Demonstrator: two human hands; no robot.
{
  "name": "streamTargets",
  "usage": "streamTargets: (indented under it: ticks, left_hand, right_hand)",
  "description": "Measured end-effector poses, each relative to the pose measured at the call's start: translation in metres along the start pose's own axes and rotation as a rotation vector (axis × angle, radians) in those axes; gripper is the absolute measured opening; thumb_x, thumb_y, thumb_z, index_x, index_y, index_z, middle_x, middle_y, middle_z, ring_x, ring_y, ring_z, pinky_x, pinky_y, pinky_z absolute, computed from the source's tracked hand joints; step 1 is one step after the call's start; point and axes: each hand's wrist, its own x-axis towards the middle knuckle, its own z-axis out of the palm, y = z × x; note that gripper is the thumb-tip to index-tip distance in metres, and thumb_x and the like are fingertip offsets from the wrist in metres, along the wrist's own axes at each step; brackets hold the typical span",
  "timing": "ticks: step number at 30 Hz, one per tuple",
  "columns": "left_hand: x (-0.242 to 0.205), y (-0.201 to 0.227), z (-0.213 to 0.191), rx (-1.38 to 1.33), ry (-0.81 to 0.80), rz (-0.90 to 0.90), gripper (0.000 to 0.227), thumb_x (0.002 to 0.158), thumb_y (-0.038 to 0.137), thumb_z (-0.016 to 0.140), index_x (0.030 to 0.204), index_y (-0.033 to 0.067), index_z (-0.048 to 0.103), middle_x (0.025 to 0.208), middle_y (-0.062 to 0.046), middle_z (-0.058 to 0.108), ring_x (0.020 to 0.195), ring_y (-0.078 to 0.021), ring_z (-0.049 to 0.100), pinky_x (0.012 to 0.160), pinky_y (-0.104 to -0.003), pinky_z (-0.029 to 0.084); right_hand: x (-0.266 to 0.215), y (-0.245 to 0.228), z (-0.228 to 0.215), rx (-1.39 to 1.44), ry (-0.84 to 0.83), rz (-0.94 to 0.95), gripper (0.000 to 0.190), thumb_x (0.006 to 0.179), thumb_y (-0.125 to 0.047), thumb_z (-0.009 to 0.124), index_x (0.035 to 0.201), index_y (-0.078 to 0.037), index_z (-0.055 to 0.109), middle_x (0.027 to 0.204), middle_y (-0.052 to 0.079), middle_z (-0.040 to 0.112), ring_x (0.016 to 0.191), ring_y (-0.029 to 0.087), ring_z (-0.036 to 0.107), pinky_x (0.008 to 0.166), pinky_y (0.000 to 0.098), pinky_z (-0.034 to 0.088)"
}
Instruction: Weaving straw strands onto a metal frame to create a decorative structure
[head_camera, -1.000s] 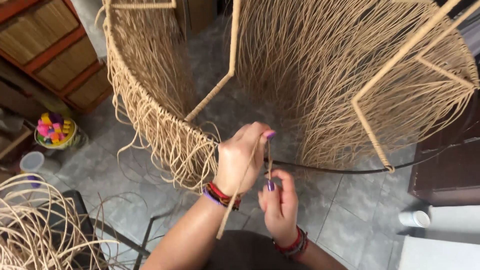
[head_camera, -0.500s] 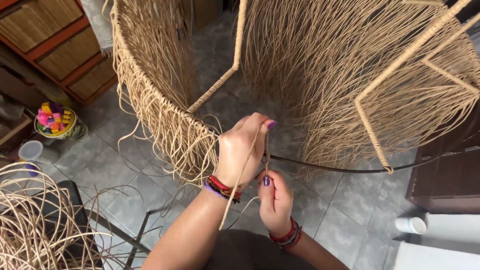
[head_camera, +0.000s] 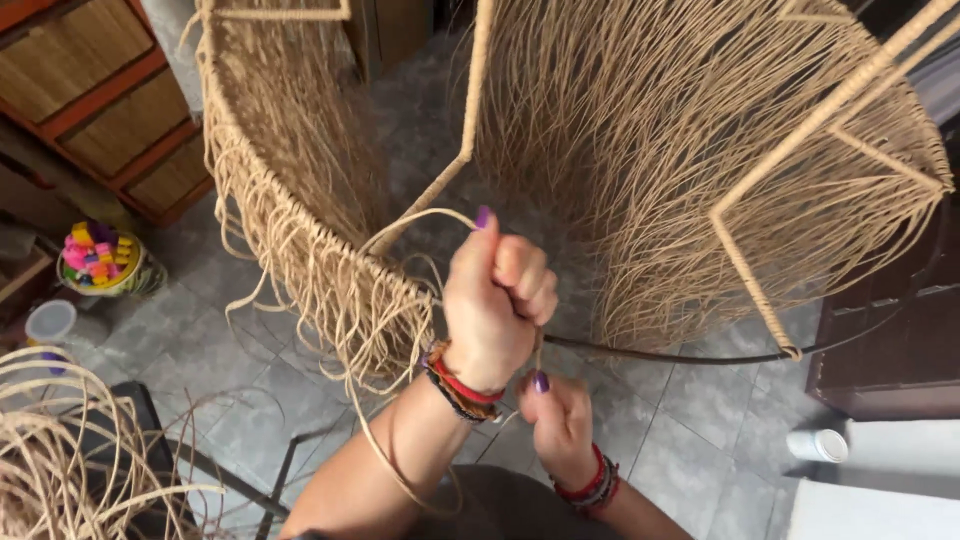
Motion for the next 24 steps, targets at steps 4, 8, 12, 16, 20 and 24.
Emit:
streamTargets:
  ticks: [4,8,12,16,20,24]
  left_hand:
    - [0.0,-0.002,-0.003,-0.015,0.043,0.029,0.056,0.102,0.044,0.037,0.056,0.0196,0.017,0.054,0.004,0.008,0.046,-0.0109,0.003,0.043,-0.032,-0.001]
    - [-0.003,-0.01,-0.012,0.003,0.046,0.048,0.056,0.103,0.042,0.038,0.055,0.0189,0.019,0.054,0.004,0.009,0.045,-0.0101,0.005,0.043,-0.031,0.0]
    - [0.003,-0.02,-0.01,0.012,0.085,0.058,0.054,0.102,0.039,0.039,0.056,0.0193,0.02,0.053,0.004,0.01,0.044,-0.0097,0.005,0.042,-0.031,0.0]
    - [0.003,-0.027,-0.009,0.059,0.102,0.108,0.054,0.103,0.037,0.04,0.056,0.0191,0.021,0.053,0.004,0.013,0.044,-0.0092,0.007,0.042,-0.03,0.001]
    - [-0.043,-0.013,-0.02,0.64,-0.199,0.387,0.051,0.11,0.036,0.032,0.063,0.0163,0.032,0.061,-0.001,0.036,0.057,-0.0142,0.035,0.056,-0.032,0.029]
    - [-0.098,-0.01,-0.047,0.776,-0.342,0.419,0.069,0.109,0.061,0.029,0.084,0.0051,0.062,0.079,-0.007,0.058,0.071,-0.0159,0.055,0.071,-0.033,0.046]
  right_hand:
    - [-0.011,-0.002,0.002,-0.082,0.007,0.02,0.052,0.108,-0.025,0.039,0.059,-0.012,0.031,0.052,0.001,0.03,0.046,0.013,0.028,0.049,0.033,0.02]
    - [-0.019,-0.002,0.004,-0.019,0.029,0.026,0.051,0.108,-0.022,0.041,0.059,-0.011,0.031,0.053,0.002,0.029,0.045,0.013,0.027,0.048,0.0329,0.02]
    - [-0.024,0.003,0.004,0.031,0.041,0.028,0.051,0.108,-0.022,0.041,0.059,-0.011,0.03,0.053,0.001,0.026,0.045,0.013,0.025,0.048,0.0325,0.019]
    - [-0.028,0.002,0.002,0.031,0.071,0.018,0.049,0.108,-0.019,0.04,0.06,-0.012,0.03,0.053,0.0,0.027,0.046,0.012,0.026,0.049,0.0324,0.02]
    - [-0.035,0.002,-0.005,-0.089,0.061,0.084,0.049,0.108,-0.022,0.038,0.061,-0.013,0.033,0.055,0.0,0.033,0.049,0.012,0.032,0.051,0.0318,0.025]
    - [-0.036,0.001,-0.02,-0.339,-0.013,0.06,0.033,0.105,-0.018,0.045,0.072,-0.012,0.046,0.064,-0.002,0.042,0.057,0.011,0.038,0.053,0.0335,0.031]
